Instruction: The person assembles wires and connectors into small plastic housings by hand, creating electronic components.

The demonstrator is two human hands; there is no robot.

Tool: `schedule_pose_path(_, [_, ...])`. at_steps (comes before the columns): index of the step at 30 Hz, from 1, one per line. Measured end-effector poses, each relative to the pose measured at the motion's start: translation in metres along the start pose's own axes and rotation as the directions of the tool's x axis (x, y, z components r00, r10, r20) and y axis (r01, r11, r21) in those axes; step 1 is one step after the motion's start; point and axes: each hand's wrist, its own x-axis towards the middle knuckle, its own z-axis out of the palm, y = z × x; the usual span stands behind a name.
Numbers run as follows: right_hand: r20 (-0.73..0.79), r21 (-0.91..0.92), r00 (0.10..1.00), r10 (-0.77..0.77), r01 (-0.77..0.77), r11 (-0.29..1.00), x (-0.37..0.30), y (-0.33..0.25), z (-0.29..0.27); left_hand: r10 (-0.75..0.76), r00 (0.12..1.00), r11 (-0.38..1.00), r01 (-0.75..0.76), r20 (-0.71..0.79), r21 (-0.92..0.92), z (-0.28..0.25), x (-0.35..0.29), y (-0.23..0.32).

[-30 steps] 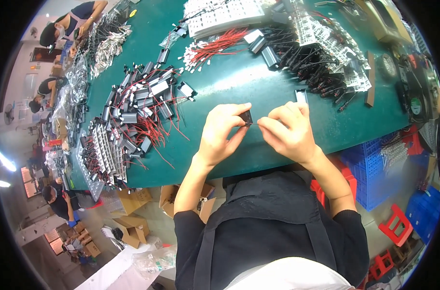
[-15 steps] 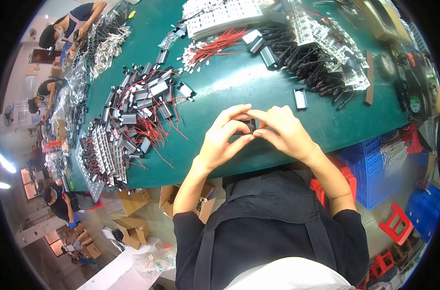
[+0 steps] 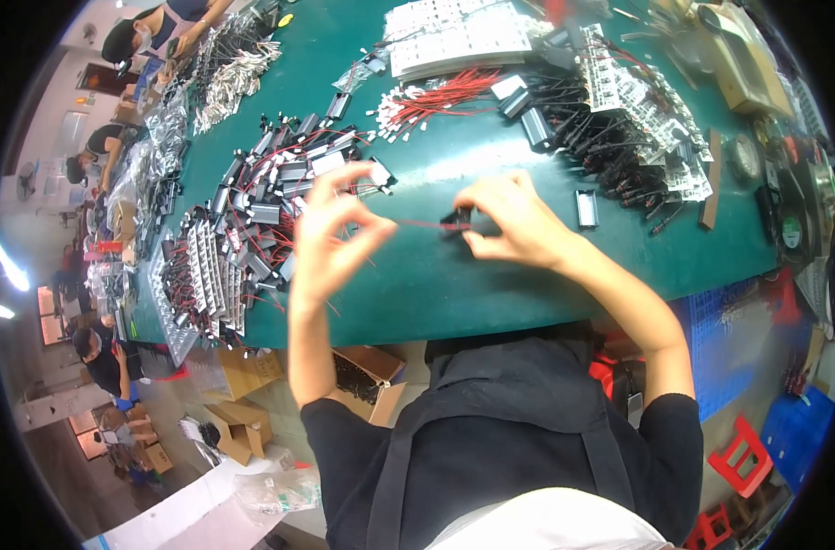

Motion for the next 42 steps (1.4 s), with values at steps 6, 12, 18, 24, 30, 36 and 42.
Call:
schedule_pose_path(6, [-0.195,-0.319,0.976,-0.093,0.026,0.947,0.074,0.067,0.032,0.181,0.842,0.803,0.172,-0.509,0.570,-0.124,0.005,-0.010])
schedule_pose_path(12, [-0.181,-0.779,0.983,-0.044,-0.115,0.617,0.107,0.110,0.046,0.011,0.946,0.547,0.265,-0.323,0.794,-0.184,-0.012,-0.062])
schedule_pose_path(18, [-0.079,-0.687,0.995,-0.064,-0.008,0.727,0.051,0.062,0.021,-0.410,0.893,0.355,0.346,-0.188,0.868,-0.115,-0.049,-0.069])
schedule_pose_path(24, [-0.243,-0.429,0.964,0.106,-0.205,0.880,-0.043,0.023,-0.034,-0.140,0.990,0.868,0.138,-0.032,0.478,-0.016,-0.011,-0.030])
schedule_pose_path(30, [-0.432,0.305,0.709,0.557,-0.466,0.831,-0.108,0.007,-0.067,0.258,0.936,0.959,-0.278,0.239,0.050,0.101,0.045,0.004])
schedule_pose_path(36, [-0.445,0.696,0.588,0.675,-0.247,0.674,-0.118,0.003,-0.083,0.456,0.853,0.884,-0.468,0.255,-0.017,0.202,0.080,0.033])
schedule_pose_path(42, [-0.503,0.364,0.620,0.602,-0.480,0.798,-0.108,0.008,-0.078,0.549,0.795,0.815,-0.578,0.259,0.048,0.215,0.080,0.026])
